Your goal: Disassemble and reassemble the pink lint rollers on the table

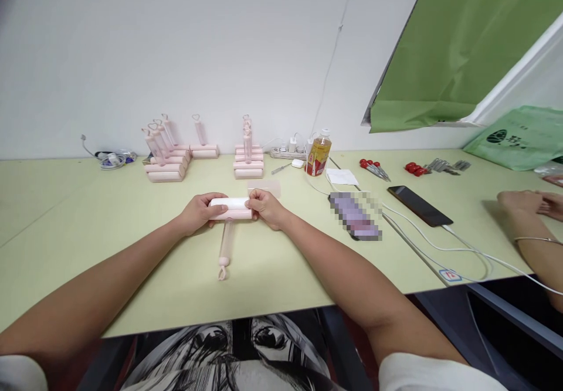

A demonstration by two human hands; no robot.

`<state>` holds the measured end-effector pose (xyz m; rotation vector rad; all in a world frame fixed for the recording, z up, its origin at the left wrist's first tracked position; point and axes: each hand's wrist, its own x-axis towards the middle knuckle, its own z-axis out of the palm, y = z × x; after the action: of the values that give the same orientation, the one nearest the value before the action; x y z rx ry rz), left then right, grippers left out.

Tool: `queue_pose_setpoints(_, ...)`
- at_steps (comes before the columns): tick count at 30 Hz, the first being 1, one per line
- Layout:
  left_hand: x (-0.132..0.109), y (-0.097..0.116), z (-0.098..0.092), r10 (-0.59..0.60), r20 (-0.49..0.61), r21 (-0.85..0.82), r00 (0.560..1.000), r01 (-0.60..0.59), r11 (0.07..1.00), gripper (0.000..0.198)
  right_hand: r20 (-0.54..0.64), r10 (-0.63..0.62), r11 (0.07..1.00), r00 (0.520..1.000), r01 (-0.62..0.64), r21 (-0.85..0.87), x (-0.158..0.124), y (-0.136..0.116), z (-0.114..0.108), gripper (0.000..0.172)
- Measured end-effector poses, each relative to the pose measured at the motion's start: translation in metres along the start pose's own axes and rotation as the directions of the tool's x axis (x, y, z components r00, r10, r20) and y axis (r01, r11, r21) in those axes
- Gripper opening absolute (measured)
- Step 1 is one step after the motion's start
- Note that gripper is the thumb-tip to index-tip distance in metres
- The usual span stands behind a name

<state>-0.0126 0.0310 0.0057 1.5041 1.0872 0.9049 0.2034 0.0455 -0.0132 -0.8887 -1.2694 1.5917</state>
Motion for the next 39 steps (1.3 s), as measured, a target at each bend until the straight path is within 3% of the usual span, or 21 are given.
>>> queue_pose_setpoints(15,-0.0018,-0.0026,0.0029,0.024,-0.034,-0.026,0.999,-0.025,0.999,0.039,0.019,-0.008,1.0,1.0,0.008,0.024,-0.0048,-0.0035,0.0003,0.036)
queue_pose_setpoints(27,-0.003,0.0009,0.0077,-0.016,-0.145,-0.026,0.989,0.012,1.0,0.039,-0.051,-0.061,0.998,0.997,0.059,-0.035,-0.0059,-0.0015,0.0034,0.028)
queue_pose_setpoints(39,-0.0022,-0.003,0.0073,0.008,-0.182,-0.023,0.983,-0.012,1.0,0.045,-0.127,-0.088,0.989,0.988,0.072,-0.127,-0.0024,0.0009,0.0085,0.021)
